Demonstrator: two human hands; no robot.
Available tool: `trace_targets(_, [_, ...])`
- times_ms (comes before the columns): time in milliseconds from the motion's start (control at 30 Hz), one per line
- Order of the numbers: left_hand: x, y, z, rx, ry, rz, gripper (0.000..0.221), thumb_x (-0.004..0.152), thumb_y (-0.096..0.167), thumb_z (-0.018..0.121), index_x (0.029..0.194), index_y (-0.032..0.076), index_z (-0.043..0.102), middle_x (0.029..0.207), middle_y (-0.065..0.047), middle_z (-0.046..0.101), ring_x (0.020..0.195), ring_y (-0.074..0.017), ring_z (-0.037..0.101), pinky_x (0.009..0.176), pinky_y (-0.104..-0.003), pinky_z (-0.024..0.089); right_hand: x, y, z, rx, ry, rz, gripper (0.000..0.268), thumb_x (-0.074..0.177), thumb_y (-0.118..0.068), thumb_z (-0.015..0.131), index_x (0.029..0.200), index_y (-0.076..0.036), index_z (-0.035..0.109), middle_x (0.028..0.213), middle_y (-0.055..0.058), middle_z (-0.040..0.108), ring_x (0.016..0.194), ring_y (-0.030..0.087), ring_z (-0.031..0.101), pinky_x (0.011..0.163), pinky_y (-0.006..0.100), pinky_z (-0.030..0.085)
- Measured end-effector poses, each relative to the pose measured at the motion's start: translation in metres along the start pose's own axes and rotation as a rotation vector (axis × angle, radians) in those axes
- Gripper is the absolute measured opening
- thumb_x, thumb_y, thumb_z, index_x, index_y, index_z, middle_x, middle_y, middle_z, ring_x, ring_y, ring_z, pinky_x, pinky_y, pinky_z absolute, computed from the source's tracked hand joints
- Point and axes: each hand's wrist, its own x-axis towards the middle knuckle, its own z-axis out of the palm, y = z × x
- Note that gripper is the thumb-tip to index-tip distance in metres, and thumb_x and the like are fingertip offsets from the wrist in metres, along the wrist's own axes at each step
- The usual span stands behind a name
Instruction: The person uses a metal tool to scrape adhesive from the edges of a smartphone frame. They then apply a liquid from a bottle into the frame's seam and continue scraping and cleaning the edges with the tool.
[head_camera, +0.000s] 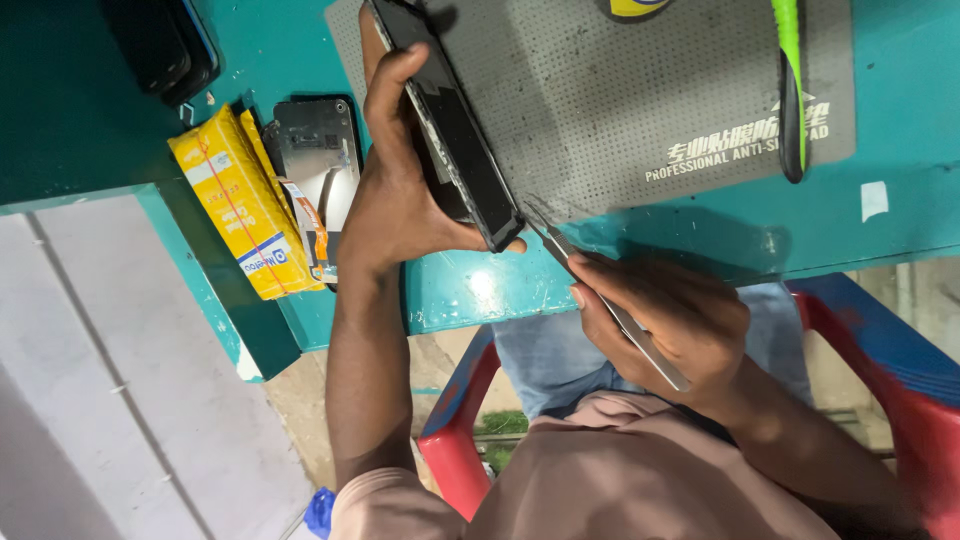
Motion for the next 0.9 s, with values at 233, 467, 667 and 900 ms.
trace_targets(233, [-0.001,-0.001,-0.001,-0.003,0.008,-0.009,0.151,0.056,0.039,0.112,0.157,0.026,0.0,0.159,-0.01,0.024,0.139,-0.0281,0.049,0.119,-0.04,0.048,0.004,0.0,-0.002,0.047,-0.027,-0.019,0.035,0.087,0.005,0.08,0.119,0.005,0.068,0.105,0.017,0.075,0.082,0.022,0.075,0.072,0.032,0.06])
trace_targets(467, [-0.004,-0.001,-0.001,-0.034,0.006,-0.024,0.15,0.057,0.036,0.111,0.157,0.027,-0.001,0.154,-0.012,0.035,0.132,-0.0275,0.054,0.116,-0.04,0.05,0.004,0.0,-0.002,0.037,-0.024,-0.01,0.034,0.086,0.006,0.08,0.118,0.006,0.068,0.102,0.017,0.076,0.075,0.021,0.073,0.067,0.031,0.058])
trace_targets(667, [-0.003,0.0,0.0,-0.019,0.006,-0.017,0.149,0.057,0.037,0.11,0.156,0.027,-0.002,0.152,-0.013,0.04,0.131,-0.027,0.056,0.116,-0.04,0.051,0.005,0.0,-0.002,0.055,-0.047,-0.004,0.034,0.087,0.006,0.08,0.119,0.006,0.068,0.102,0.017,0.076,0.076,0.019,0.074,0.067,0.03,0.058])
trace_targets(900, [-0.001,0.0,0.0,-0.008,0.018,0.006,0.15,0.055,0.036,0.11,0.155,0.028,0.0,0.153,-0.013,0.033,0.132,-0.0284,0.053,0.114,-0.04,0.05,0.017,-0.006,0.002,0.053,-0.071,0.07,0.034,0.091,0.003,0.08,0.122,0.001,0.067,0.09,0.012,0.074,0.07,0.018,0.07,0.063,0.031,0.054])
